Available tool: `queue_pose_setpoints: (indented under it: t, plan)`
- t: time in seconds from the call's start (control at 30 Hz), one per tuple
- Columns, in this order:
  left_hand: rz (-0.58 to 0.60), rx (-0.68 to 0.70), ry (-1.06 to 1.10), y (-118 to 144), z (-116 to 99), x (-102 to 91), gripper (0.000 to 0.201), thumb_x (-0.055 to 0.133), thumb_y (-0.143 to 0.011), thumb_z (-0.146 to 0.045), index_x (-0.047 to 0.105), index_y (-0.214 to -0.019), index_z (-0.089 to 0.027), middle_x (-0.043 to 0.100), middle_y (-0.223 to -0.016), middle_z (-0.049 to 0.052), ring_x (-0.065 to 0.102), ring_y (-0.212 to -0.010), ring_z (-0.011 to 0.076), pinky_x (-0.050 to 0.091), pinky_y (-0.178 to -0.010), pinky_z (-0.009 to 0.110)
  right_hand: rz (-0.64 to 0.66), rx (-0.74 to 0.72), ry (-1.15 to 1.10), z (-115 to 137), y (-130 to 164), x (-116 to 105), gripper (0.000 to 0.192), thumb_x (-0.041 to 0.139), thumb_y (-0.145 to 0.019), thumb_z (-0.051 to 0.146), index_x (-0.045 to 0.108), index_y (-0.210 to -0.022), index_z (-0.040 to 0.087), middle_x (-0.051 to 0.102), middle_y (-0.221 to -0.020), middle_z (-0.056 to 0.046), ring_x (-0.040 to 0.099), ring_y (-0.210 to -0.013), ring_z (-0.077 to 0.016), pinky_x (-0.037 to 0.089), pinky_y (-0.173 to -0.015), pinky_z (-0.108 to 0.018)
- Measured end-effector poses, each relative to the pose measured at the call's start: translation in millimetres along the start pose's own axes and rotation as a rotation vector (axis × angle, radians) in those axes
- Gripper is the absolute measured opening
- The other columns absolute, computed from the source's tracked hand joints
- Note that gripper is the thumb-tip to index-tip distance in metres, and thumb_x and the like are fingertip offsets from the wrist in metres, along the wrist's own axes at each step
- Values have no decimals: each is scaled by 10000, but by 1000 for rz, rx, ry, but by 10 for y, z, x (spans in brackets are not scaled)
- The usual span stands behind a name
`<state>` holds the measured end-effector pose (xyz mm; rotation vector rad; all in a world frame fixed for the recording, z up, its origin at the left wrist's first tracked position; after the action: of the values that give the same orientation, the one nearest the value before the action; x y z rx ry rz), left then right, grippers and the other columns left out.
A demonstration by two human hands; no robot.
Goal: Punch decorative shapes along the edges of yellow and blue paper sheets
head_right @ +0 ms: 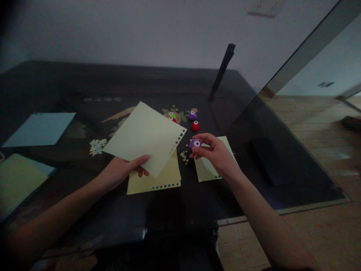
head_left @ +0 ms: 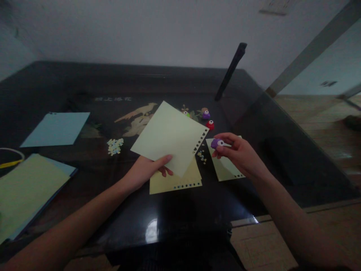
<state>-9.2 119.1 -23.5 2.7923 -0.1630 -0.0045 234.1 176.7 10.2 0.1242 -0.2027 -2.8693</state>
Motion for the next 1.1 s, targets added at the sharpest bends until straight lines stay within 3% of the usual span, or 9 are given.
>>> queue_pose_setpoints:
  t: [0.17,0.33,0.5,0.67,0.77,0.93,1.1]
  plan:
    - [-17,3,27,-84,1,253,255,607,-813,-370,595,-881,-124,642,-572,24,601,-462,142,475,-475,259,109,117,-134,-160,53,114,361,801,-649,314,687,-971,196,670,-772,-9,614,-618,-114,479,-550,-256]
    - [-23,31,-48,-73,39,303,293,539,-850,-405,581,-690,-163,606,-486,16,578,-459,140,505,-548,282,169,193,-255,-245,62,185,304,798,-675,318,697,-948,231,662,-784,13,603,-549,-82,453,-459,-202]
    - [-18,34,-118,-25,0,295,339,510,-853,-414,576,-605,-192,601,-471,18,586,-487,154,522,-604,289,202,225,-360,-315,89,249,316,809,-671,309,700,-958,230,687,-847,-3,672,-678,-111,553,-636,-230]
    - [12,-3,-174,-31,15,310,384,487,-850,-427,576,-546,-210,616,-480,30,592,-511,164,533,-672,306,148,242,-356,-364,73,252,258,816,-664,271,662,-864,218,670,-780,17,656,-628,-102,555,-597,-229]
    - [22,-3,-225,-33,42,299,423,468,-851,-435,579,-504,-219,624,-481,33,600,-531,176,532,-713,321,135,265,-380,-383,82,253,307,825,-651,246,676,-919,223,685,-822,12,664,-625,-98,561,-609,-228]
    - [18,-16,-318,-24,46,286,469,444,-850,-469,593,-473,-232,656,-503,31,612,-559,185,509,-821,344,160,321,-414,-384,124,273,312,789,-714,294,679,-992,205,730,-957,-46,715,-764,-143,590,-769,-290]
    - [32,-90,-336,-14,-15,304,425,434,-839,-457,574,-508,-230,680,-541,42,635,-577,182,521,-771,316,212,327,-468,-366,149,293,265,763,-759,294,631,-966,195,744,-953,-53,732,-848,-169,590,-778,-270]
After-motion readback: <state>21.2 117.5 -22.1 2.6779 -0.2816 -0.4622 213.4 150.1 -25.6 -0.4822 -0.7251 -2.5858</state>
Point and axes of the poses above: each hand's wrist, its own y-axis away from the middle knuckle, its own x-axis out of the palm, z = x × y, the point moved 6 cm from there along -y, towards the middle knuckle
